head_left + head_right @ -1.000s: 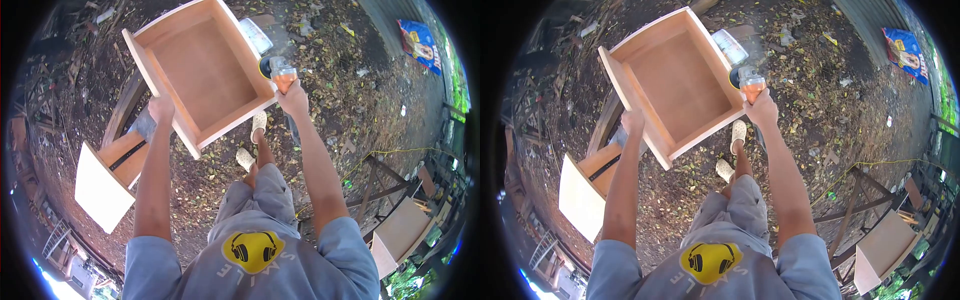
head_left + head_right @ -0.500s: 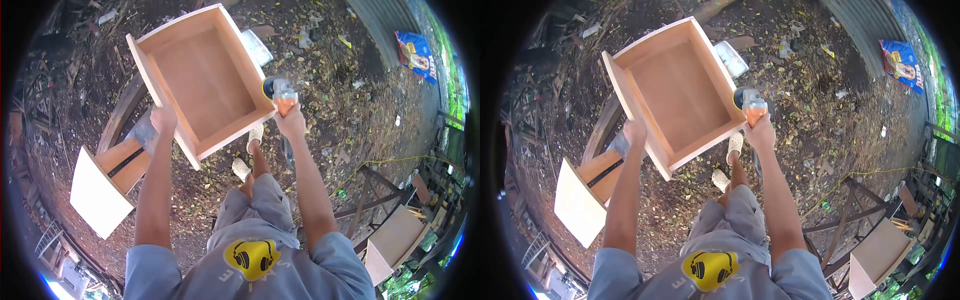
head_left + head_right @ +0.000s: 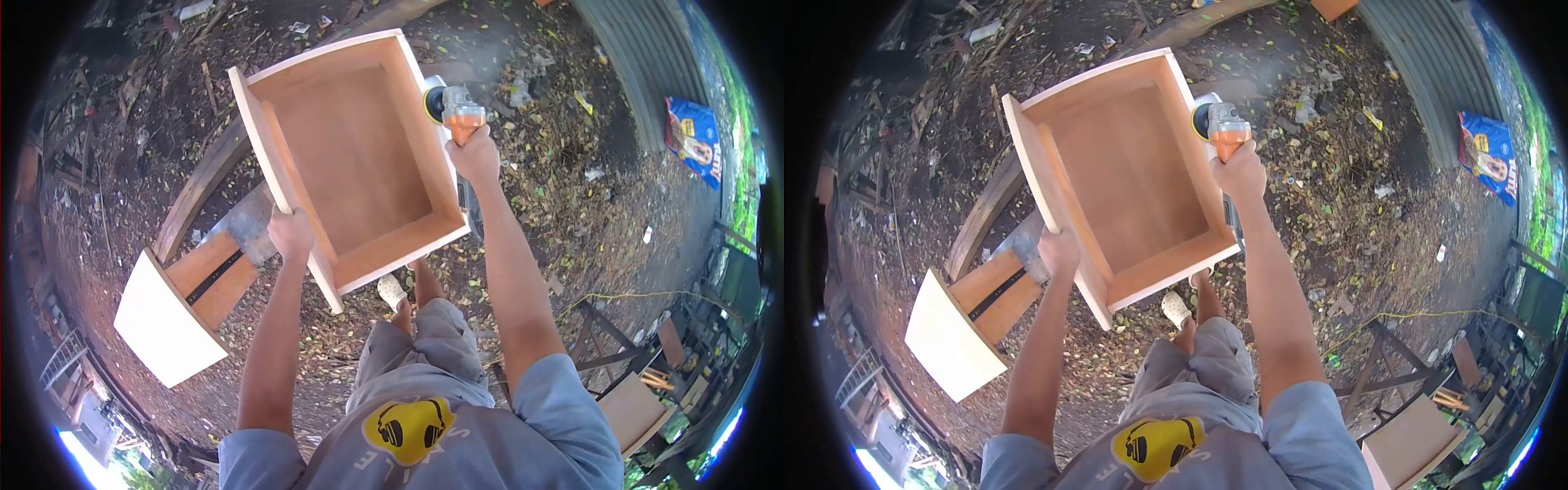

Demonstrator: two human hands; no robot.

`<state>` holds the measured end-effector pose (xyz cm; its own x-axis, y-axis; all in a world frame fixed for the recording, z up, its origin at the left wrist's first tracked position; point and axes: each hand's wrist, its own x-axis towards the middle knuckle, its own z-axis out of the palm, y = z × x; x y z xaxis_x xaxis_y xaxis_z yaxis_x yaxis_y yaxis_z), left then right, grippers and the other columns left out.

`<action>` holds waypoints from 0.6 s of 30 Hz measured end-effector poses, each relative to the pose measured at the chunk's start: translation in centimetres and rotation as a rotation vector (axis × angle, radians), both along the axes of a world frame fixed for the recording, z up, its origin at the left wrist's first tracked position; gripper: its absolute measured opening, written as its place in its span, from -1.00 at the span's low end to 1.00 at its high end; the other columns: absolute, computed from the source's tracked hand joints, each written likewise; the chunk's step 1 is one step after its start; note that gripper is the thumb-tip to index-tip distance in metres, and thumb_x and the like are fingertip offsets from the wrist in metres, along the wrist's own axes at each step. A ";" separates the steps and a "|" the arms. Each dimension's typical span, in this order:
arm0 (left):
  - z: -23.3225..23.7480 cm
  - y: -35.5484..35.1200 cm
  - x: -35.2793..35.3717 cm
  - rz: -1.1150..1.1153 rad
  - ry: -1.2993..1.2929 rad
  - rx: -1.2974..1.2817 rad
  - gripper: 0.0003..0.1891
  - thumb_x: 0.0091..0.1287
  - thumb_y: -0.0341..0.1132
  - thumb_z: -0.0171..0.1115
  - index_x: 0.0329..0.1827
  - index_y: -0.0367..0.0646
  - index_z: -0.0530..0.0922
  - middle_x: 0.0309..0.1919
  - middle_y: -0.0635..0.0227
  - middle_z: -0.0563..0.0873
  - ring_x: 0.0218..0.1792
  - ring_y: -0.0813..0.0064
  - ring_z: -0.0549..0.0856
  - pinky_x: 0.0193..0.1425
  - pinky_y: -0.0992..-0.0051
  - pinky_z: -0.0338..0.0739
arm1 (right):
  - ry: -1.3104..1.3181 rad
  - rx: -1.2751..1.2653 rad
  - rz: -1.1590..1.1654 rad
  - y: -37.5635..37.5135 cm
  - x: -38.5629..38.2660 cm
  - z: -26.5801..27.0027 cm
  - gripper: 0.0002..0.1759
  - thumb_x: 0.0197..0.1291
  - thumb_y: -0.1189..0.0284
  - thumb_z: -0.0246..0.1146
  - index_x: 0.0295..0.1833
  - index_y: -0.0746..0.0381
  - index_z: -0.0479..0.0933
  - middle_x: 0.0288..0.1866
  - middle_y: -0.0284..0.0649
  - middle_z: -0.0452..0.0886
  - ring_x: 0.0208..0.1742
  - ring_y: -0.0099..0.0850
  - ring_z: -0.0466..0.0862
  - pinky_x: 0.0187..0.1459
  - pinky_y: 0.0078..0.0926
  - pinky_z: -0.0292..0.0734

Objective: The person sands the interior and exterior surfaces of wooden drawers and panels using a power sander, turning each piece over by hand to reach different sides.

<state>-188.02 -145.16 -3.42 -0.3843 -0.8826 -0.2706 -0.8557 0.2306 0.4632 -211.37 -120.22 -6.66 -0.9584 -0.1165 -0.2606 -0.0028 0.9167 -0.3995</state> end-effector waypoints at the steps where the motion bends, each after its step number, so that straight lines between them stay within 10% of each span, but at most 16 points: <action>1: -0.2 0.0 0.2 0.001 0.001 0.004 -0.59 0.15 -0.37 0.09 0.01 -0.49 0.57 -0.20 -0.30 0.70 -0.08 -0.23 0.69 0.09 0.01 0.56 | -0.001 0.004 0.009 -0.8 -1.0 0.0 -0.37 -0.01 0.16 0.37 -0.02 0.41 0.32 -0.20 0.20 0.68 -0.14 0.13 0.71 -0.04 0.00 0.63; 18: -1.1 -0.1 0.7 0.010 -0.062 -0.006 -0.46 0.14 -0.35 0.11 0.20 -0.47 0.52 -0.27 -0.31 0.70 -0.16 -0.21 0.72 0.03 0.00 0.59 | 0.024 0.054 0.163 -11.9 -14.1 0.5 -0.22 -0.02 0.03 0.39 0.09 0.43 0.32 -0.05 0.17 0.67 0.03 0.05 0.70 0.07 -0.07 0.60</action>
